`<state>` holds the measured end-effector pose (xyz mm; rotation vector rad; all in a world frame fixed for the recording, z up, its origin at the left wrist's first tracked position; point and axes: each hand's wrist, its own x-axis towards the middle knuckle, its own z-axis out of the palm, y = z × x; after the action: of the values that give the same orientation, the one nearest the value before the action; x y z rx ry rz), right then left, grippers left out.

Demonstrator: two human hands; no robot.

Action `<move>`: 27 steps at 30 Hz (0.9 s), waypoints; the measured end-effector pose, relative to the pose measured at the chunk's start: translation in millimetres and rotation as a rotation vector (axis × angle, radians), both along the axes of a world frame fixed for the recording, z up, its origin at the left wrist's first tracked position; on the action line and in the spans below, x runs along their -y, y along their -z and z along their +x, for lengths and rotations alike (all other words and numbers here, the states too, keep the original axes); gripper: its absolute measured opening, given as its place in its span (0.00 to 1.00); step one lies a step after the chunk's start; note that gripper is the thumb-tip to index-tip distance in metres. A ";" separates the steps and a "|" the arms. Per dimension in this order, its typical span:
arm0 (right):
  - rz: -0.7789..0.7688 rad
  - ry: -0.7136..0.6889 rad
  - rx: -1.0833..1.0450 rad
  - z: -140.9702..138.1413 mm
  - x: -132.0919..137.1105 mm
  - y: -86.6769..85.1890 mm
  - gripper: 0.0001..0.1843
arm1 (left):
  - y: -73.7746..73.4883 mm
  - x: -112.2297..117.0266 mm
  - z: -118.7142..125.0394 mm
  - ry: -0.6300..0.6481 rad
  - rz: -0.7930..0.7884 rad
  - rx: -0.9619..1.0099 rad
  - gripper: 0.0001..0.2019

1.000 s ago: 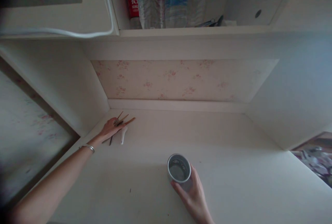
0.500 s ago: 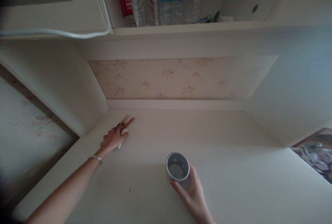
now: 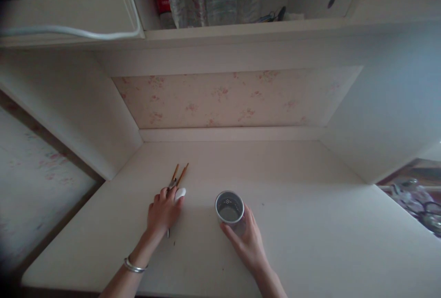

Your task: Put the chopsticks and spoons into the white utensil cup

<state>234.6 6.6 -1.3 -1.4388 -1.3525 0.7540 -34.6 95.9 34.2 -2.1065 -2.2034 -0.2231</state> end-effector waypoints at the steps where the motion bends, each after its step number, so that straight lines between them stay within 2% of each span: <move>1: 0.002 -0.001 -0.008 -3.2 -3.0 -1.4 0.36 | -0.1 -0.5 1.1 -0.003 0.007 -0.003 0.21; 9: -0.010 -0.010 -0.066 -14.2 -14.3 -4.0 0.38 | 3.7 0.0 -5.2 0.013 0.031 0.110 0.26; 13: -0.016 -0.021 -0.083 -11.6 -11.1 -1.2 0.39 | 7.3 2.7 -19.8 0.073 0.090 0.286 0.23; 15: -0.018 -0.026 -0.083 -10.9 -10.6 1.3 0.39 | 8.2 4.0 -28.8 0.052 0.099 0.419 0.21; 18: -0.027 -0.015 -0.057 -10.2 -10.8 5.6 0.40 | 9.1 5.0 -42.9 -0.028 0.002 0.599 0.18; 20: -0.029 -0.008 -0.043 -9.9 -10.7 7.7 0.40 | 9.9 4.2 -51.2 -0.046 -0.084 0.647 0.15; 23: -0.026 -0.007 -0.050 -10.2 -10.3 8.6 0.39 | 11.8 0.1 -57.9 -0.028 -0.136 0.630 0.14; 27: -0.021 -0.007 -0.047 -11.1 -9.8 7.6 0.39 | 12.2 -6.2 -52.3 0.000 -0.158 0.597 0.15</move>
<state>223.5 16.4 -8.9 -1.4256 -1.3177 0.8037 -86.9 102.0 22.1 -2.3524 -2.5986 -0.7952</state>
